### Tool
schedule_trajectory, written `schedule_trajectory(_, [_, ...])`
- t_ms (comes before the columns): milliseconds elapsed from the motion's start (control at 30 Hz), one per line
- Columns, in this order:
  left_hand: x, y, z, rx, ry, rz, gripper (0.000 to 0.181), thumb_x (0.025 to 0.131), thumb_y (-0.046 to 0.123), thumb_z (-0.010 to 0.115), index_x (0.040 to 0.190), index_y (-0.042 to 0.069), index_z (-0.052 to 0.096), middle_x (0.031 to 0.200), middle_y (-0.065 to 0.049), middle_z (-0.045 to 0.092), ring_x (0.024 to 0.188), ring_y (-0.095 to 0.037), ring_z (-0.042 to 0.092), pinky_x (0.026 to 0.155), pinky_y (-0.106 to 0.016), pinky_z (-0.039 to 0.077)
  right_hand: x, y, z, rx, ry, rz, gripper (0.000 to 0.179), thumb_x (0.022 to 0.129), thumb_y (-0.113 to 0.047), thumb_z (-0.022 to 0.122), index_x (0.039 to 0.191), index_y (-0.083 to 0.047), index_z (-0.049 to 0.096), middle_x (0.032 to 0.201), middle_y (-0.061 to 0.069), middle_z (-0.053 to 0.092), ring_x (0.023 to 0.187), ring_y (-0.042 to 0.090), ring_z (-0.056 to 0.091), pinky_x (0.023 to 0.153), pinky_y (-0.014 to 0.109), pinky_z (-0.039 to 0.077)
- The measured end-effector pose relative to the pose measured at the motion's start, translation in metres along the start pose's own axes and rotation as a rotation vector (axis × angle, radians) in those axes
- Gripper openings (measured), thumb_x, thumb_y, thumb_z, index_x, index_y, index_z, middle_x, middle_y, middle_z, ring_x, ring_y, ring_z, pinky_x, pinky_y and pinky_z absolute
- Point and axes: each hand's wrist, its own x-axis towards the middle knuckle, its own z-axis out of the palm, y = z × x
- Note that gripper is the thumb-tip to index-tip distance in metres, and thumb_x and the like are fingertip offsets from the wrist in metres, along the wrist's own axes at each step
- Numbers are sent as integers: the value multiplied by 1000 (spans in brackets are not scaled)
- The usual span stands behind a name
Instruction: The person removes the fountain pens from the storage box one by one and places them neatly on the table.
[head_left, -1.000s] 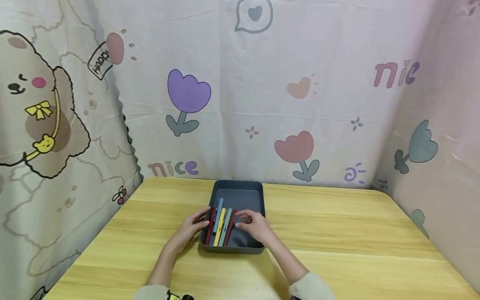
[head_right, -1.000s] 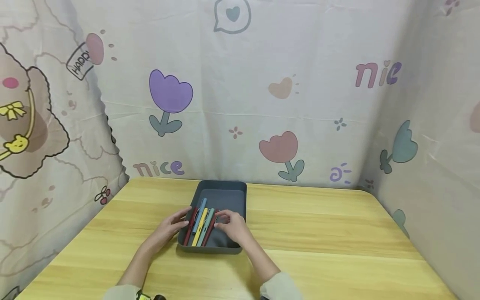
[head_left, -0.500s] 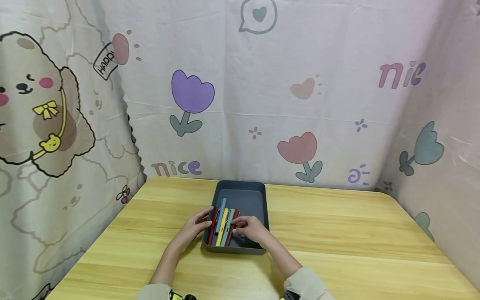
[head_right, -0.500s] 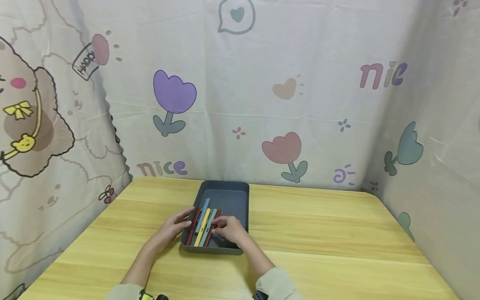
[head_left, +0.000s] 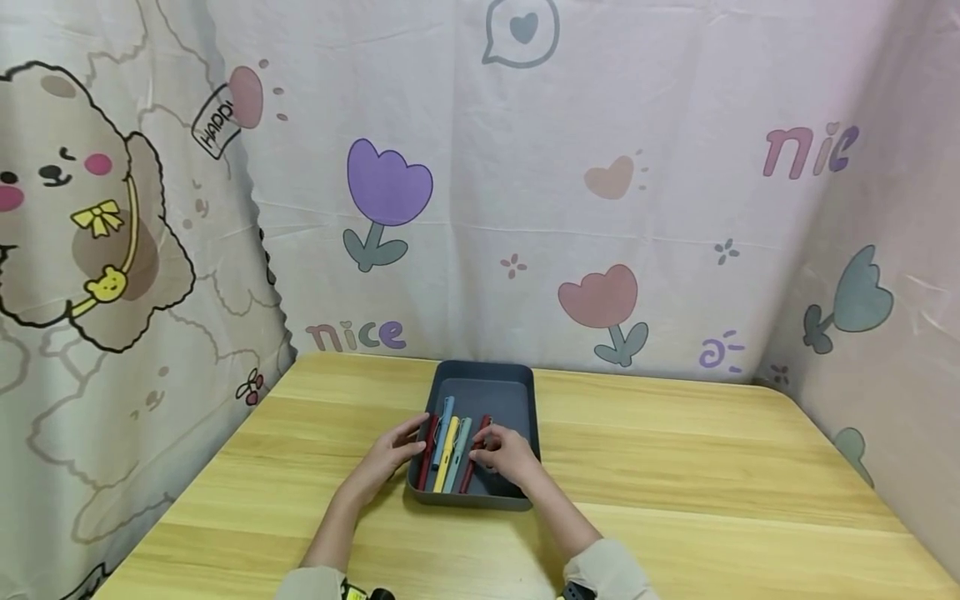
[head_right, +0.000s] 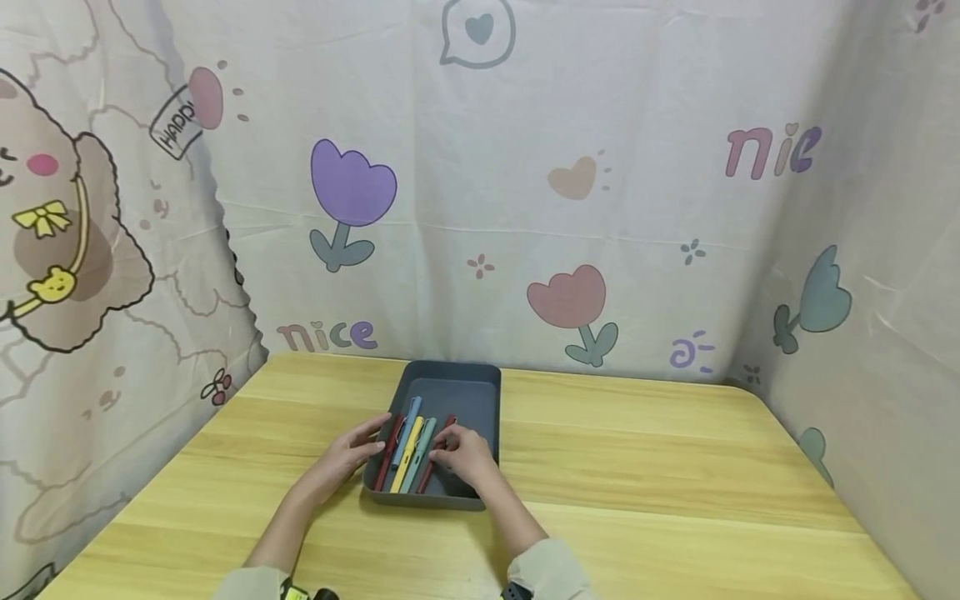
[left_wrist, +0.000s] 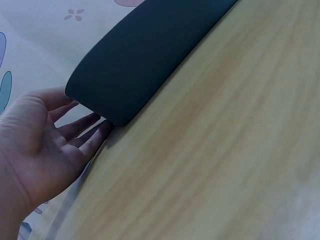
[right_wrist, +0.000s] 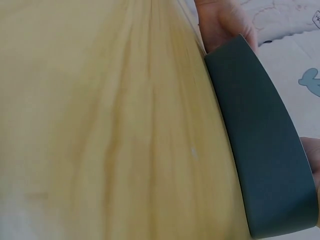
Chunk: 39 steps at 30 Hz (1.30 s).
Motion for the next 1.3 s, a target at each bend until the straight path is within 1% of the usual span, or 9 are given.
schedule_trajectory(133, [0, 0, 0, 2, 17, -6, 52, 92, 6, 54, 140, 3, 36, 142, -24, 29, 129, -37, 27, 102, -46, 27, 1, 0, 1, -72, 9, -18, 24, 80, -18, 72, 98, -6, 61, 74, 2, 56, 59, 15, 52, 52, 28, 45])
schedule_trajectory(233, [1, 1, 0, 2, 19, -8, 51, 92, 6, 54, 140, 3, 37, 142, -24, 28, 129, -37, 27, 102, -47, 27, 2, 0, 1, -107, 16, -16, 25, 79, -19, 74, 96, -8, 60, 76, 2, 55, 61, 15, 50, 52, 29, 43])
schedule_trajectory(400, [2, 1, 0, 5, 10, -1, 51, 93, 6, 53, 141, 3, 36, 143, -25, 27, 129, -38, 26, 102, -47, 27, 2, 0, -1, -123, 27, 0, 25, 77, -15, 75, 97, -8, 60, 78, 4, 53, 64, 17, 49, 53, 31, 42])
schedule_trajectory(600, [2, 0, 1, -8, 2, -12, 52, 92, 4, 52, 141, 3, 35, 143, -25, 27, 130, -38, 26, 102, -47, 26, 1, -1, -2, -124, 17, 22, 25, 77, -11, 74, 99, -7, 62, 77, 4, 53, 63, 18, 49, 53, 31, 43])
schedule_trajectory(733, [2, -1, 1, -12, 3, -7, 51, 92, 4, 52, 141, 2, 35, 143, -25, 26, 130, -38, 25, 102, -47, 26, 1, -2, -1, -135, 23, 31, 25, 77, -11, 74, 99, -8, 63, 78, 3, 53, 64, 17, 48, 54, 30, 42])
schedule_trajectory(1000, [-1, -2, 1, -12, 6, -9, 51, 92, 5, 52, 141, 2, 36, 142, -26, 27, 129, -39, 25, 102, -47, 26, -1, -1, 1, -165, 22, 9, 26, 76, -13, 75, 100, -8, 64, 75, 3, 51, 62, 17, 44, 52, 29, 38])
schedule_trajectory(1300, [0, -1, 1, -12, 22, -19, 50, 92, 4, 52, 140, 3, 37, 142, -24, 28, 129, -38, 26, 102, -47, 26, 0, -5, 1, -219, 22, 3, 29, 77, -16, 75, 104, -9, 67, 73, 1, 53, 61, 15, 45, 52, 28, 39])
